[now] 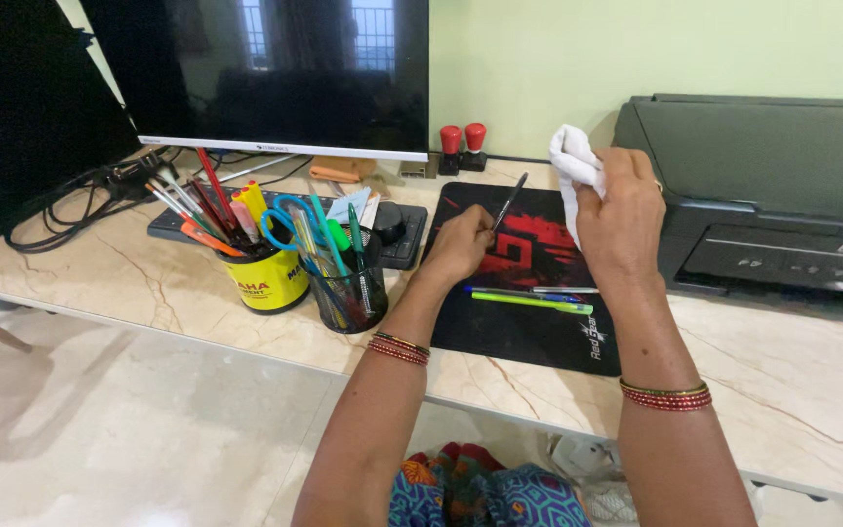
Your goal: The person wipes a white cloth over a mousepad and then individually cleans pens, markers, and scissors with the cloth. Each item is wiped and placed into a mesh holder on the desk.
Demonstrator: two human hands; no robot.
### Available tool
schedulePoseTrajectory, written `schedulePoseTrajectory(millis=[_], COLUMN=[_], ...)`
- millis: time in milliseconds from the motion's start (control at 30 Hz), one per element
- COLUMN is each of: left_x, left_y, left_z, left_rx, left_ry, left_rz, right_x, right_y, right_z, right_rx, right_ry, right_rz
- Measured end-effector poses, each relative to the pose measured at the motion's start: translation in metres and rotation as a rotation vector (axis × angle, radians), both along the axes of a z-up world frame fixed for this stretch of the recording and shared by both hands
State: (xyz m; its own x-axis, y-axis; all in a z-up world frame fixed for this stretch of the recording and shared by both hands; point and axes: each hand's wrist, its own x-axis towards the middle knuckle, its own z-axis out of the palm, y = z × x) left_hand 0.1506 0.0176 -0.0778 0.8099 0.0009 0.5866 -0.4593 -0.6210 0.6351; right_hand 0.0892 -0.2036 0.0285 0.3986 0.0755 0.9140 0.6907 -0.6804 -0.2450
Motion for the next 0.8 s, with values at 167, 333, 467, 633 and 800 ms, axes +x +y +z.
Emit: schedulePoseTrajectory(millis=[167, 333, 467, 633, 800], left_x=[-0.004, -0.013, -0.019, -0.028, -0.031], left_y=[-0.006, -0.02, -0.022, -0.036, -0.039], left_z=[0.009, 0.009, 0.012, 0.015, 0.016], left_rx=[-0.384, -0.352, -0.319, -0.039, -0.088], left_ry=[0.154, 0.042, 0.099, -0.07, -0.083], left_rz=[-0.102, -0.318, -0.394, -0.238, -0.165], right_x=[0.015, 0.021, 0.026, 0.03, 0.03], right_y=[0.009, 0.04, 0.042, 0.039, 0.033], right_z=[-0.013, -0.036, -0.039, -0.04, -0.035], right_rx=[0.161, 0.306, 0.321, 0.404, 0.547], right_ry=[0.136, 0.531, 0.495, 0.581, 0.677], right_rz=[0.125, 0.418, 0.517, 0.56, 0.75])
